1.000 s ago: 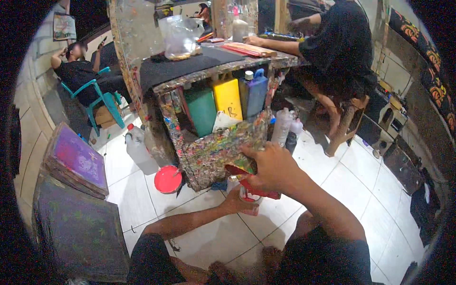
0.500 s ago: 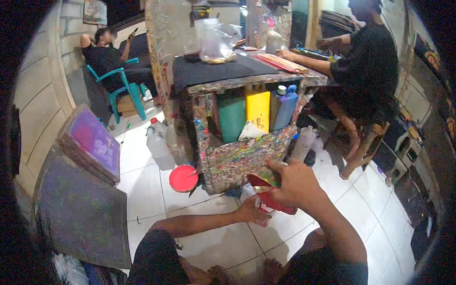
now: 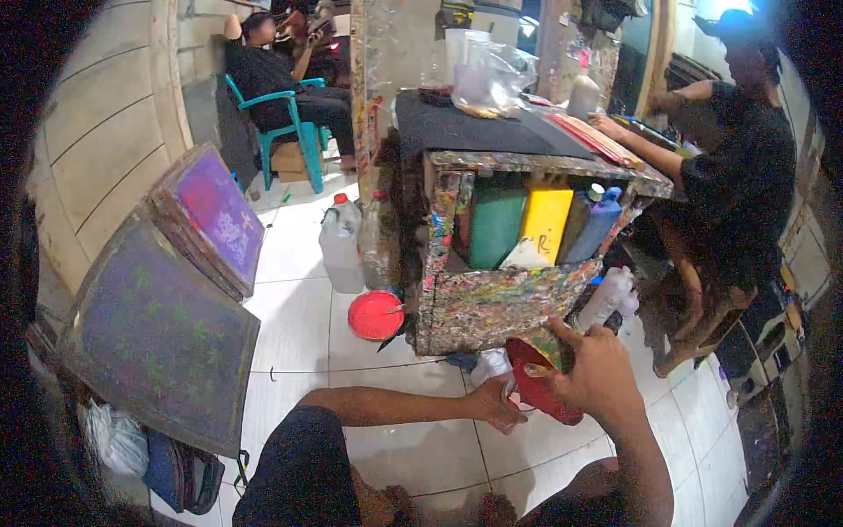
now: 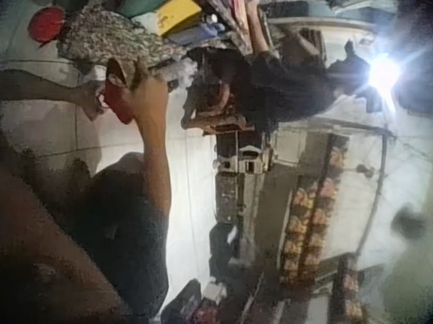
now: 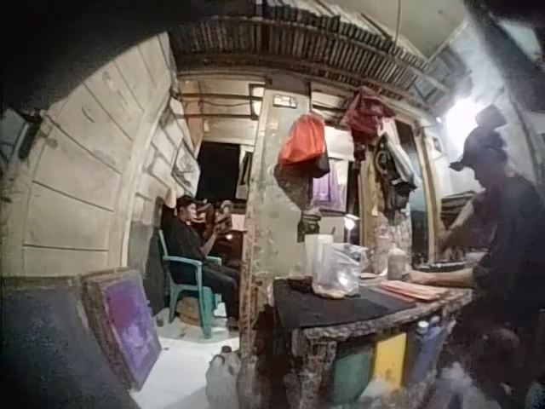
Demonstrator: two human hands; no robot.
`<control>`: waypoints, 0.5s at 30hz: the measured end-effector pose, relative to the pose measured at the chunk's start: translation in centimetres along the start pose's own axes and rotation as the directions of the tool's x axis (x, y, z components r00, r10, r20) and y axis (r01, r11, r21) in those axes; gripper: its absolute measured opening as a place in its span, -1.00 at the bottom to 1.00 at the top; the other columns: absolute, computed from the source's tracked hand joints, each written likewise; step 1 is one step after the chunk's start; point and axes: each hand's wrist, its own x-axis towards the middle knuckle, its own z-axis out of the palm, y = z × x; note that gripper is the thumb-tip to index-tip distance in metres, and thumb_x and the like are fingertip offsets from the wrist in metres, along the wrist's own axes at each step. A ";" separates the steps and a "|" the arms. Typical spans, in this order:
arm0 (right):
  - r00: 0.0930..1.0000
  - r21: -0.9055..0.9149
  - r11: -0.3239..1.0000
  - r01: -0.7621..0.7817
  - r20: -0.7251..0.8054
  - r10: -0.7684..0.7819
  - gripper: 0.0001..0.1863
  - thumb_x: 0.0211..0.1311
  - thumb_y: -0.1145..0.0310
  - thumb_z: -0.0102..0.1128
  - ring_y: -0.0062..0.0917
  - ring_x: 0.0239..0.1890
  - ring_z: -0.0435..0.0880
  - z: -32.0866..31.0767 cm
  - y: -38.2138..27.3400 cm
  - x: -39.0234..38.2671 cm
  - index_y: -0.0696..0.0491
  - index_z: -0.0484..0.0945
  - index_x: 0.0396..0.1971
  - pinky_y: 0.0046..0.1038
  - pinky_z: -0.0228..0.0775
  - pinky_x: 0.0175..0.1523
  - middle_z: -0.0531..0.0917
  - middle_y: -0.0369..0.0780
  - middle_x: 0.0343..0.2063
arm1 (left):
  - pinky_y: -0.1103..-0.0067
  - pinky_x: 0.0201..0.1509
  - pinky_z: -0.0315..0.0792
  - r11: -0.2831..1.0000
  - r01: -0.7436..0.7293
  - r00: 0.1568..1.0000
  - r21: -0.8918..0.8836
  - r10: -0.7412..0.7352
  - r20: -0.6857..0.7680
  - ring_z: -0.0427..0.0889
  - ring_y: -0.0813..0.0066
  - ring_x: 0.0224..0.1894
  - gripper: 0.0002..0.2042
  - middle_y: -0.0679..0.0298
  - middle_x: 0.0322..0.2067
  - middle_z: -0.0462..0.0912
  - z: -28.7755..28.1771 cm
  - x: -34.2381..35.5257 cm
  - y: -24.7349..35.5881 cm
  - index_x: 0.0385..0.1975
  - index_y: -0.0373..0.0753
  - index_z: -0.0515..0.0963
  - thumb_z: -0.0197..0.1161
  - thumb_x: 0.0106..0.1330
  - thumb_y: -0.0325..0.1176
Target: The person mixes red paint in a container by hand using a stick, after opening a plastic bag to retrieve a small amount of material and placing it into a cup.
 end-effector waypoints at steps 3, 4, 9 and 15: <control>1.000 -0.004 1.000 -0.021 0.021 0.021 -0.23 -0.13 -0.03 0.46 -0.06 -0.23 0.61 -0.1 0.1 -0.1 -0.10 0.53 0.18 -0.15 0.44 -0.08 0.57 0.05 -0.37 | 0.37 -0.20 0.52 0.438 -0.199 0.851 0.877 0.521 -0.067 0.59 0.42 -0.28 -0.40 0.17 -0.23 0.60 4.9 -1.8 1.0 0.09 -0.27 0.34 0.49 0.10 -0.25; 1.000 0.003 1.000 -0.019 0.023 0.019 -0.21 -0.13 -0.06 0.44 -0.05 -0.22 0.61 -0.5 -0.2 -0.2 -0.08 0.53 0.18 -0.15 0.46 -0.08 0.58 0.05 -0.38 | 0.40 -0.17 0.52 0.527 -0.182 0.863 0.830 0.491 -0.122 0.60 0.42 -0.27 -0.33 0.20 -0.24 0.63 5.7 -2.2 1.2 0.15 -0.27 0.33 0.50 0.05 -0.24; 0.999 -0.024 1.000 0.001 0.034 0.000 -0.15 -0.11 -0.26 0.37 -0.05 -0.24 0.62 0.0 0.7 0.0 -0.07 0.52 0.19 -0.15 0.47 -0.10 0.59 0.09 -0.40 | 0.43 -0.24 0.59 0.719 -0.119 0.909 0.685 0.356 -0.216 0.66 0.47 -0.27 -0.36 0.21 -0.26 0.68 3.4 -1.6 0.7 0.21 -0.18 0.32 0.45 0.10 -0.36; 0.998 -0.035 0.999 -0.021 0.058 0.023 -0.23 -0.10 -0.09 0.44 -0.11 -0.30 0.61 0.3 0.4 0.6 -0.12 0.54 0.18 -0.22 0.44 -0.13 0.56 0.01 -0.40 | 0.40 -0.30 0.68 0.575 -0.065 0.871 0.816 0.431 -0.235 0.71 0.32 -0.32 -0.45 0.12 -0.22 0.66 6.2 -2.2 2.1 0.08 -0.27 0.40 0.50 0.07 -0.46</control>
